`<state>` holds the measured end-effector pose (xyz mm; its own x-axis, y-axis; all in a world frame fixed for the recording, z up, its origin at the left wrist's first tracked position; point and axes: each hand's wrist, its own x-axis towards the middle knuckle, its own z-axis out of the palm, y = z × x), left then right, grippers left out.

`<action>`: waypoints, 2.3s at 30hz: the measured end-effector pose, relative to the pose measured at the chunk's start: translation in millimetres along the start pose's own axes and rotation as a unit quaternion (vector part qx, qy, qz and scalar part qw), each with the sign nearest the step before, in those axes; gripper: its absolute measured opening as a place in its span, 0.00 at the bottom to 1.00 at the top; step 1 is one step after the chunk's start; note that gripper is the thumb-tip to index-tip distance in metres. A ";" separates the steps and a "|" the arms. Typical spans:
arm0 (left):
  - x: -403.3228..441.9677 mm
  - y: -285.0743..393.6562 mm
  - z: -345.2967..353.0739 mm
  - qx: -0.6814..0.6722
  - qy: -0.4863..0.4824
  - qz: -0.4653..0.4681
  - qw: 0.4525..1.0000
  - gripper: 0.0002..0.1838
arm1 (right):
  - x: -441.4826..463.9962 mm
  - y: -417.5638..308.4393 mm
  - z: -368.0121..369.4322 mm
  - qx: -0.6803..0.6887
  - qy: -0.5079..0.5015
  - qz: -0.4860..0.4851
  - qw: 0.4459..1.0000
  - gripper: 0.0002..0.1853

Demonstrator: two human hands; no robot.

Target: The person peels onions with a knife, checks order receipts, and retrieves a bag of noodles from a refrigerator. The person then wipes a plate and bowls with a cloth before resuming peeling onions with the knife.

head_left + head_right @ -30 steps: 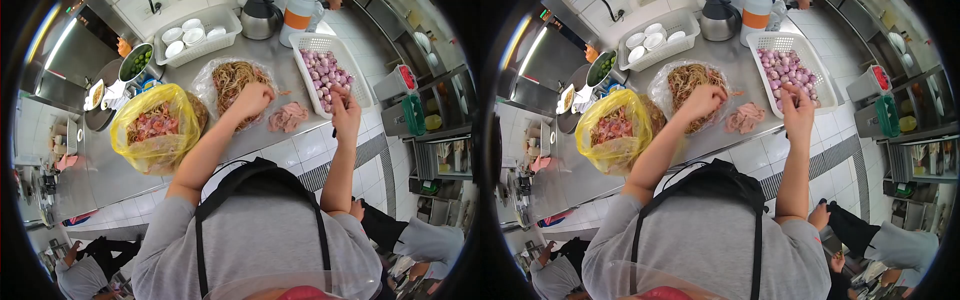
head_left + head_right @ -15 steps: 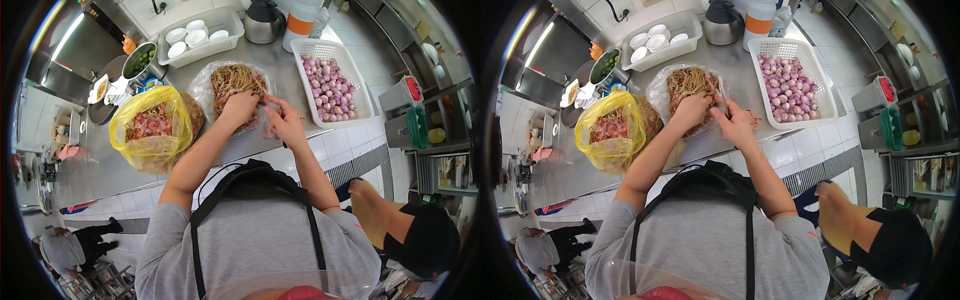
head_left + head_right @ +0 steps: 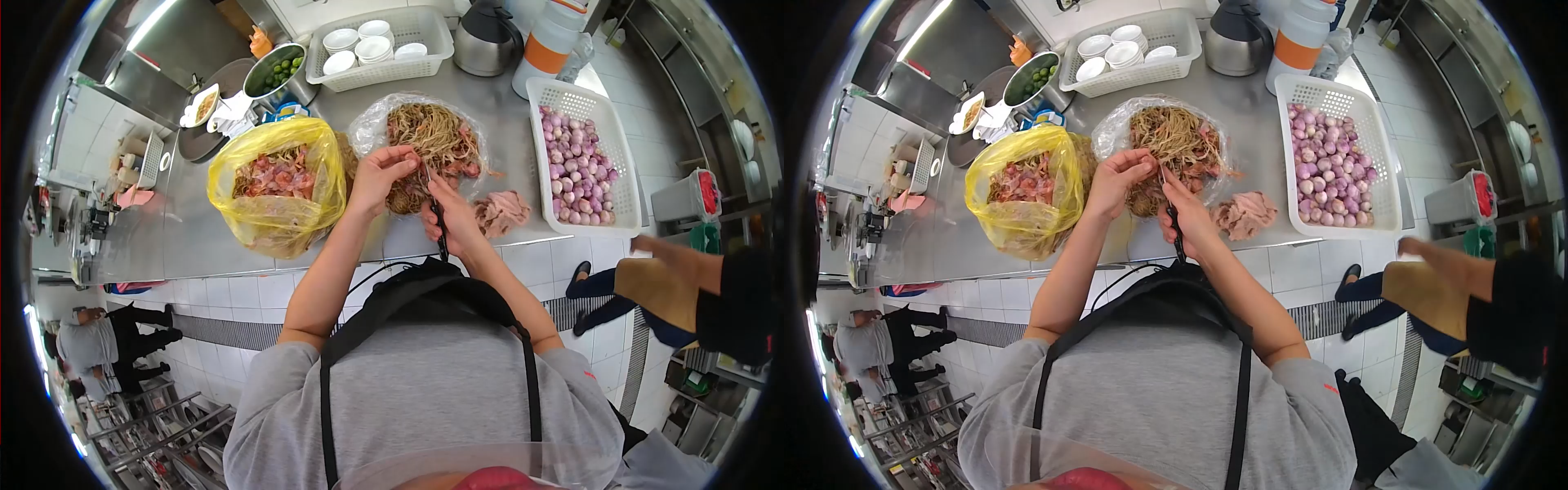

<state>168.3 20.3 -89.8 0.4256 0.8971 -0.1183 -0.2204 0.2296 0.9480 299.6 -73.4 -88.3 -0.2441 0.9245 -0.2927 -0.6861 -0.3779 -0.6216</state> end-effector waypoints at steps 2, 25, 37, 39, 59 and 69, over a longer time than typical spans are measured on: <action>-1.4 0.3 1.8 0.014 0.007 0.005 1.000 0.15 | 3.7 -0.8 0.4 0.003 0.000 0.003 1.000 0.25; 1.1 -10.3 22.9 0.109 0.014 0.079 0.991 0.15 | 8.7 -17.5 10.0 0.082 0.033 -0.033 0.996 0.06; -51.4 71.5 21.7 -0.068 -0.008 0.045 0.997 0.17 | 10.8 -27.9 17.7 0.196 0.026 -0.074 0.978 0.13; -61.1 85.6 7.3 -0.104 0.002 0.075 0.992 0.17 | 5.9 -28.2 48.9 0.168 0.057 -0.080 0.981 0.16; -101.1 110.2 -99.4 -0.016 0.189 0.274 0.943 0.12 | 48.5 39.0 195.2 -0.235 -0.089 -0.105 0.962 0.16; -102.7 105.8 -123.5 -0.053 0.148 0.287 0.945 0.11 | 57.6 42.2 209.4 -0.067 -0.123 -0.009 0.990 0.07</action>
<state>-7.1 -1.0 -13.8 -0.0515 0.9480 0.3141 -0.4335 -0.3045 0.8482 113.0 -25.8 20.7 -0.4035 0.9088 -0.1062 -0.5985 -0.3500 -0.7206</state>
